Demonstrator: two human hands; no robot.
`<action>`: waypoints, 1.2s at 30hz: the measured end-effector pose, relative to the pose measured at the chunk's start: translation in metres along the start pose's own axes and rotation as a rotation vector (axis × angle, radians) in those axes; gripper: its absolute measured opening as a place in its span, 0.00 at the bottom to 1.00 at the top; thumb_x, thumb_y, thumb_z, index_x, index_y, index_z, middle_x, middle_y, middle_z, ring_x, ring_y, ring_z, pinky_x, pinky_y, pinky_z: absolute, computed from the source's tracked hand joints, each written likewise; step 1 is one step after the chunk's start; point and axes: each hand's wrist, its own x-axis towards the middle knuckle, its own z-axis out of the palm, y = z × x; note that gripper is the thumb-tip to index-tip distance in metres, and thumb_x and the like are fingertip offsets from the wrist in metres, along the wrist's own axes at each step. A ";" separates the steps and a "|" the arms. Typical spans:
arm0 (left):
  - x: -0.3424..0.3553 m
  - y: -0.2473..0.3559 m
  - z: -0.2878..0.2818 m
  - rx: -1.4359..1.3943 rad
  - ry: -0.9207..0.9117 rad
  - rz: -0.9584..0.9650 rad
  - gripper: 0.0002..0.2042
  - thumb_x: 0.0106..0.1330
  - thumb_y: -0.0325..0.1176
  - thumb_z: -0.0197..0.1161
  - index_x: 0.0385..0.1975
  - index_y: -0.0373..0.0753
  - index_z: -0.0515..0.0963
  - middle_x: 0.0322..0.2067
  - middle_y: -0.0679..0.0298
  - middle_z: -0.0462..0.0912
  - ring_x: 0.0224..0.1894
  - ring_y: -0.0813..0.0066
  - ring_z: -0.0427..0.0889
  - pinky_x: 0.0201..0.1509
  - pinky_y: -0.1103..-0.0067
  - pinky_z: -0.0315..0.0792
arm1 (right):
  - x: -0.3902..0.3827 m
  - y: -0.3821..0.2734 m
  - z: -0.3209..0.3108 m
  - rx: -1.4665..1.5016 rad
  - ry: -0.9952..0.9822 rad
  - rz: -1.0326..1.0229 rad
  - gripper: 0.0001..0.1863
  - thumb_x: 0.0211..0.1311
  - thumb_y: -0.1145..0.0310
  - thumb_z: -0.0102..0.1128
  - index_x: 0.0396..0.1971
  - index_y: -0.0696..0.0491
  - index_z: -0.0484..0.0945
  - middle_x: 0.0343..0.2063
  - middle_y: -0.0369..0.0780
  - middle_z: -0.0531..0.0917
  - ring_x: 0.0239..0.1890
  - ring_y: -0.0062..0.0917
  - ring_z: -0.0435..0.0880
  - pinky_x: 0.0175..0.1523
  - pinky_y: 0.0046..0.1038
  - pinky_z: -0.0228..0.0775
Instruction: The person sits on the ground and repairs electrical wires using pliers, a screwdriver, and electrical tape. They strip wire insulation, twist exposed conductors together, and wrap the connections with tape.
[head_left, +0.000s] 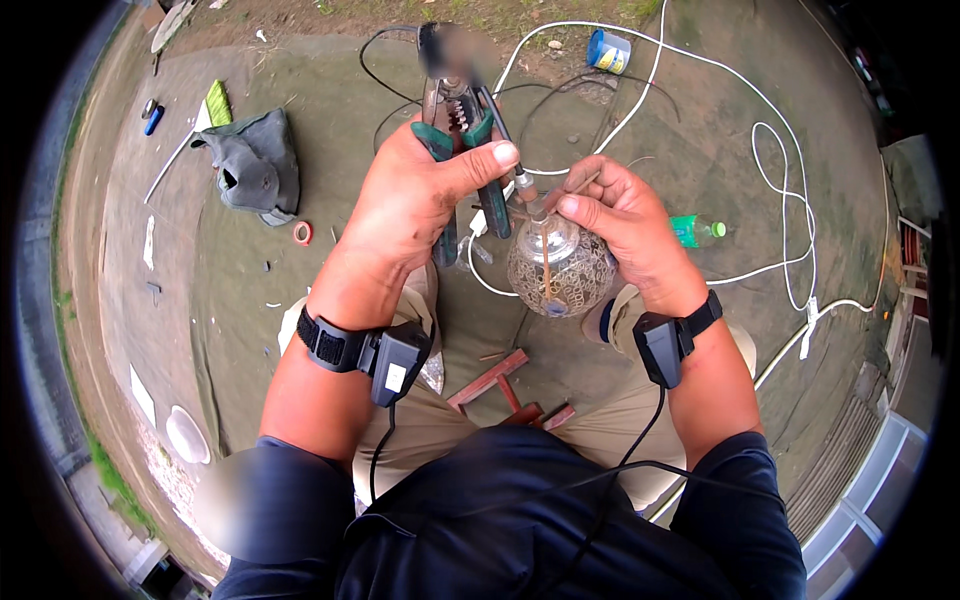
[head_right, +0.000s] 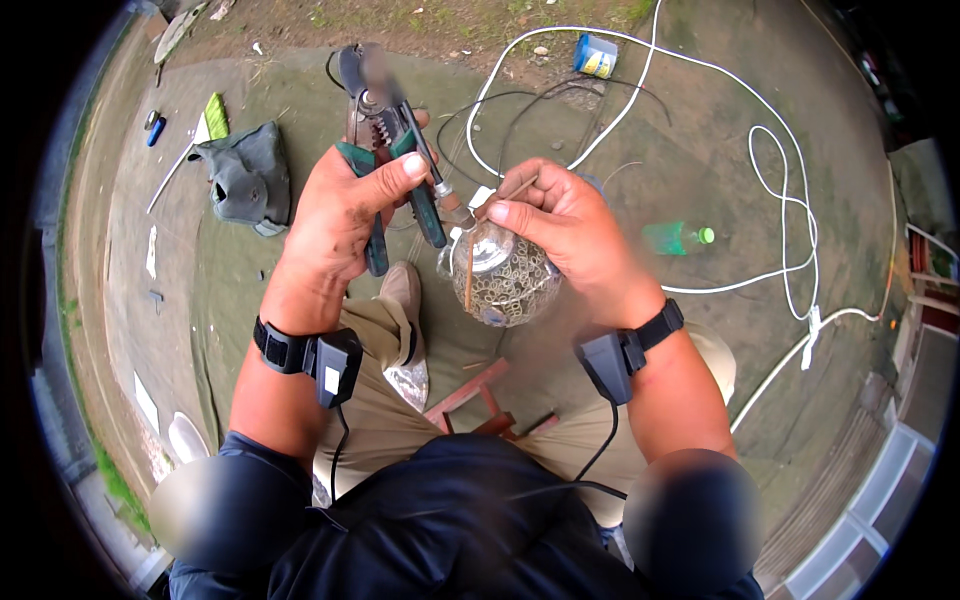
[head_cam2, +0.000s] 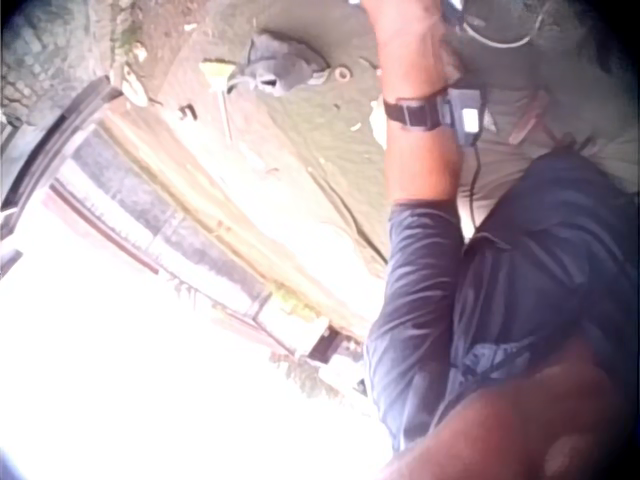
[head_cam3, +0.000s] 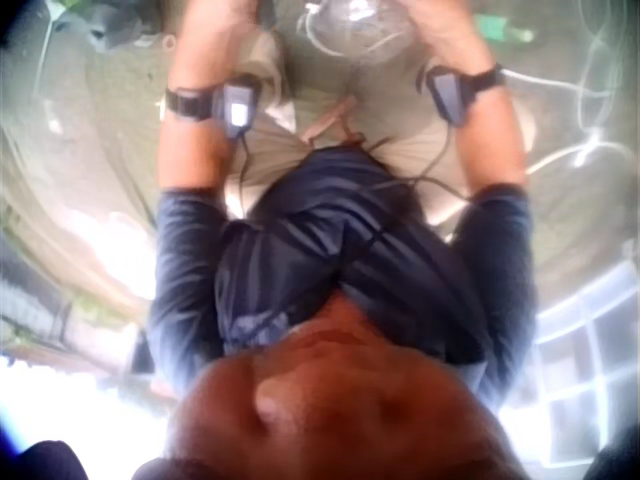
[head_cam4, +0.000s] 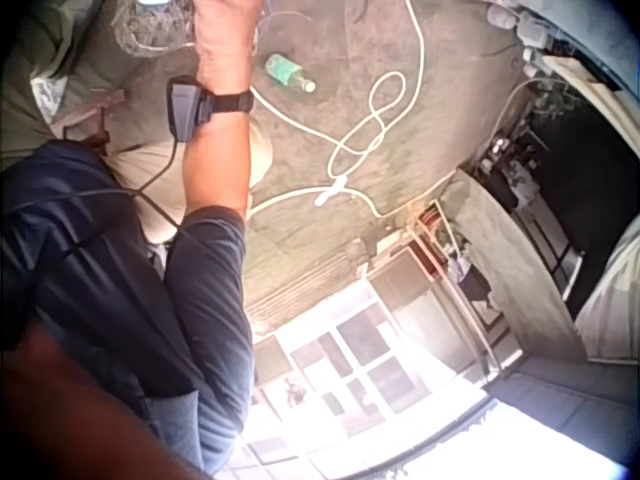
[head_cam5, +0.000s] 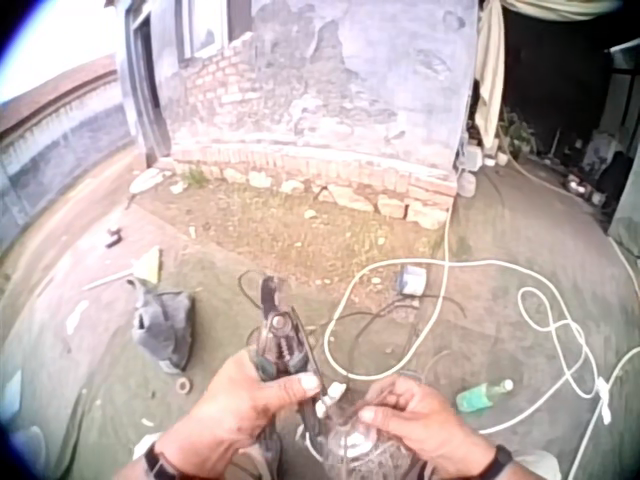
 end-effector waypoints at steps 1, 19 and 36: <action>0.000 0.000 -0.003 0.081 -0.051 0.016 0.12 0.61 0.29 0.71 0.40 0.35 0.78 0.29 0.68 0.80 0.32 0.80 0.78 0.37 0.80 0.73 | 0.000 -0.004 0.000 -0.005 0.009 -0.005 0.10 0.64 0.71 0.64 0.41 0.55 0.74 0.36 0.39 0.84 0.38 0.20 0.83 0.46 0.23 0.75; -0.013 -0.012 -0.013 1.087 -0.295 0.196 0.27 0.55 0.21 0.60 0.59 0.31 0.69 0.49 0.47 0.76 0.53 0.47 0.76 0.59 0.68 0.69 | -0.014 -0.049 -0.035 -0.271 0.081 0.007 0.08 0.65 0.71 0.64 0.38 0.55 0.74 0.33 0.37 0.85 0.36 0.17 0.83 0.42 0.21 0.74; -0.013 -0.027 -0.005 1.164 -0.302 0.313 0.27 0.53 0.18 0.55 0.58 0.33 0.68 0.47 0.48 0.75 0.51 0.44 0.75 0.56 0.63 0.70 | -0.013 -0.043 -0.032 -0.438 0.069 0.013 0.05 0.62 0.76 0.64 0.35 0.57 0.76 0.30 0.34 0.82 0.33 0.15 0.80 0.39 0.20 0.72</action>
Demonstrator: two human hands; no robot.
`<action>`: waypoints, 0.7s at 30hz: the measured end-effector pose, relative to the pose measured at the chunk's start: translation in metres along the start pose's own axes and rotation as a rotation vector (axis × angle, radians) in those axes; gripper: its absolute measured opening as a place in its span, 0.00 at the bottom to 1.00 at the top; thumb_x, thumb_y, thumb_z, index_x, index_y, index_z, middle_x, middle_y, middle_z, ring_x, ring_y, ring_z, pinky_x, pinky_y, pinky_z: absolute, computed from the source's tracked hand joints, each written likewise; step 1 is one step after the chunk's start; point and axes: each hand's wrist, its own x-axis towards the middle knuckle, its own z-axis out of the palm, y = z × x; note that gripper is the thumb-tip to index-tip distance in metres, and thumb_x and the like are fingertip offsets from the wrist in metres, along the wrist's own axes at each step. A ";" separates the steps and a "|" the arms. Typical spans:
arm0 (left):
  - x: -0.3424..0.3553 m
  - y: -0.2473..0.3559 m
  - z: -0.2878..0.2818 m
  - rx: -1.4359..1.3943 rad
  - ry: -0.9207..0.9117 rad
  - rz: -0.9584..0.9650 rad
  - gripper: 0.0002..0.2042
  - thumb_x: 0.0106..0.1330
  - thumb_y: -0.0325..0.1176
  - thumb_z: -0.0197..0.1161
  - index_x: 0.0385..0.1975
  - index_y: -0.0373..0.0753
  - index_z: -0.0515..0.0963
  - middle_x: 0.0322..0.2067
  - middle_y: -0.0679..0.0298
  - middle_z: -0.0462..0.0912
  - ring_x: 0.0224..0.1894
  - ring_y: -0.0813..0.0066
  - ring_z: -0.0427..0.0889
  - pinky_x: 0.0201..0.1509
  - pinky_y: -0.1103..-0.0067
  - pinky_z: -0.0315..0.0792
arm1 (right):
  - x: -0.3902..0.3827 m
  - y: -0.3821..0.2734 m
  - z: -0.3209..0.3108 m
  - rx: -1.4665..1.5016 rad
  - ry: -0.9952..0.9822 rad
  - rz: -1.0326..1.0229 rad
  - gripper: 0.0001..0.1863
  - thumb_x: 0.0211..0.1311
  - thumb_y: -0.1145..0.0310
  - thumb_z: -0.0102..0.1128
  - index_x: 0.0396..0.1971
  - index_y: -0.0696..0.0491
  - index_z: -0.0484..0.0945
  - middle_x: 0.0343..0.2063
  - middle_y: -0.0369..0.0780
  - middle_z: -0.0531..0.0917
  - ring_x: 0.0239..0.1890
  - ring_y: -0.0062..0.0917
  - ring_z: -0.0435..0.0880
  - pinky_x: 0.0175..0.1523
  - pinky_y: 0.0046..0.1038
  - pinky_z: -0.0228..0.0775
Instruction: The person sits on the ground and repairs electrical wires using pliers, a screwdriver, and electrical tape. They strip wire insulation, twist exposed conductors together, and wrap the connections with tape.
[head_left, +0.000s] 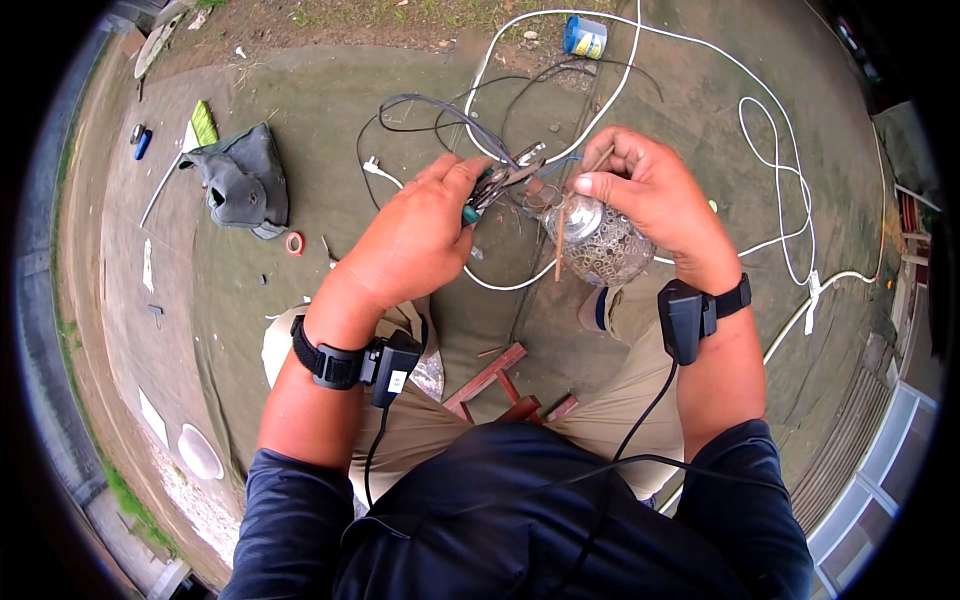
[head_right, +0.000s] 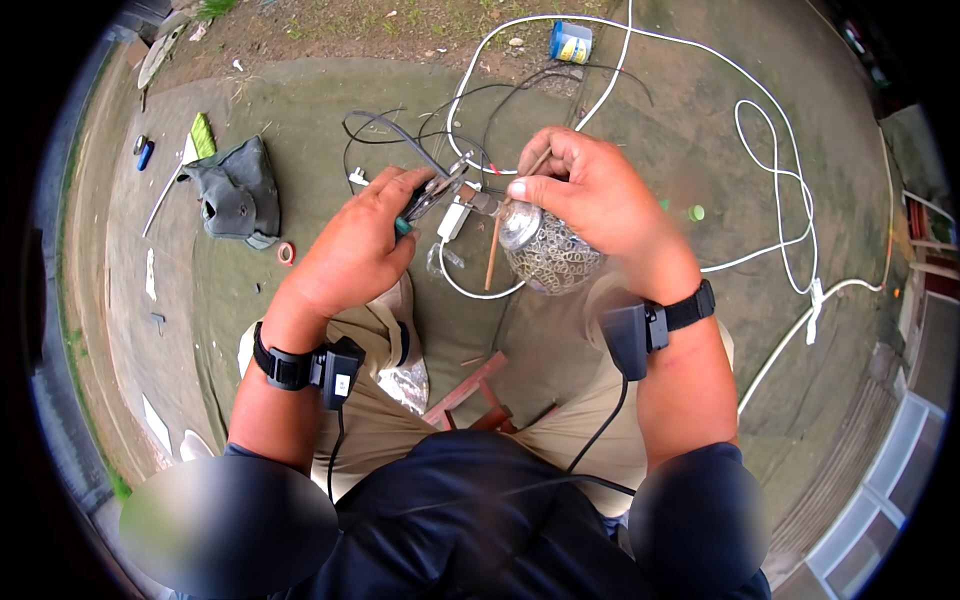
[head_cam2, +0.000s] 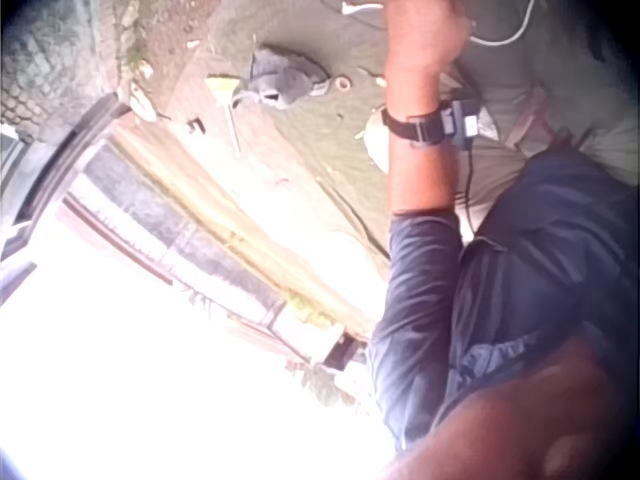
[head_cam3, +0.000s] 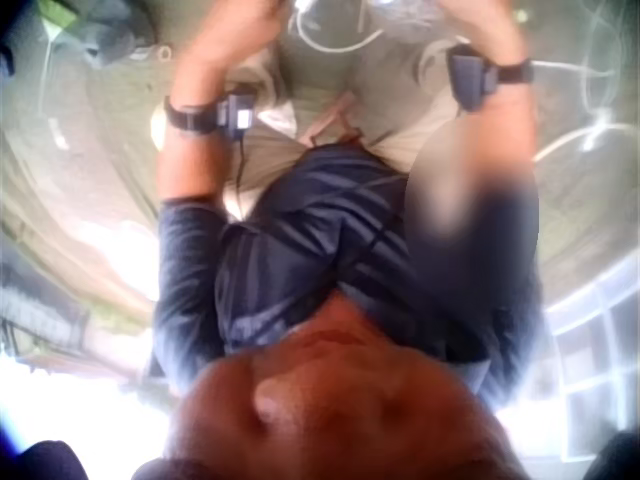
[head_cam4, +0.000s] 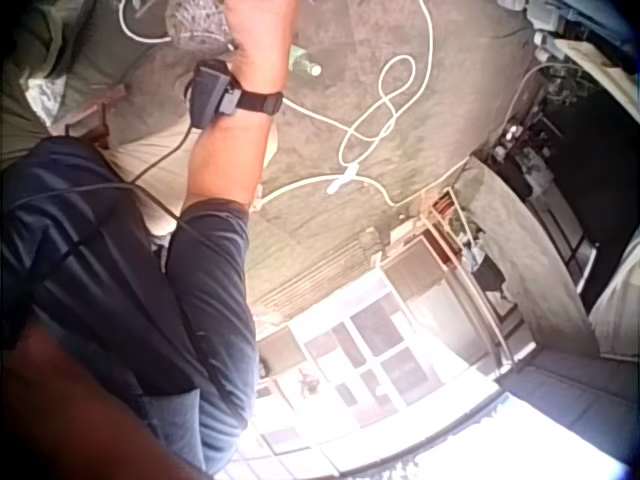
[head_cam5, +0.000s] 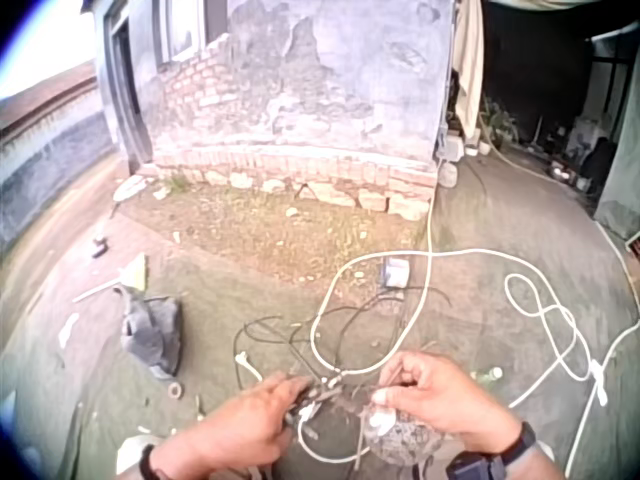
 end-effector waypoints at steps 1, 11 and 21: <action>0.000 0.001 0.000 0.016 -0.001 -0.008 0.27 0.54 0.19 0.55 0.58 0.34 0.68 0.46 0.48 0.75 0.51 0.44 0.75 0.55 0.63 0.70 | 0.000 0.000 0.000 0.014 0.000 -0.004 0.05 0.62 0.76 0.64 0.35 0.58 0.76 0.30 0.34 0.82 0.34 0.16 0.80 0.39 0.20 0.72; 0.003 0.008 0.001 0.093 0.009 -0.054 0.20 0.61 0.27 0.63 0.53 0.33 0.71 0.43 0.49 0.77 0.45 0.44 0.77 0.49 0.62 0.72 | -0.002 -0.005 -0.003 0.069 -0.001 -0.015 0.04 0.64 0.76 0.62 0.35 0.59 0.76 0.30 0.35 0.82 0.34 0.17 0.82 0.40 0.21 0.74; 0.005 0.012 0.004 0.086 0.001 -0.132 0.19 0.59 0.31 0.66 0.49 0.31 0.74 0.42 0.46 0.80 0.44 0.44 0.79 0.48 0.62 0.73 | -0.002 -0.006 -0.008 0.012 0.015 -0.023 0.05 0.63 0.77 0.62 0.35 0.59 0.76 0.30 0.35 0.82 0.34 0.17 0.81 0.40 0.21 0.73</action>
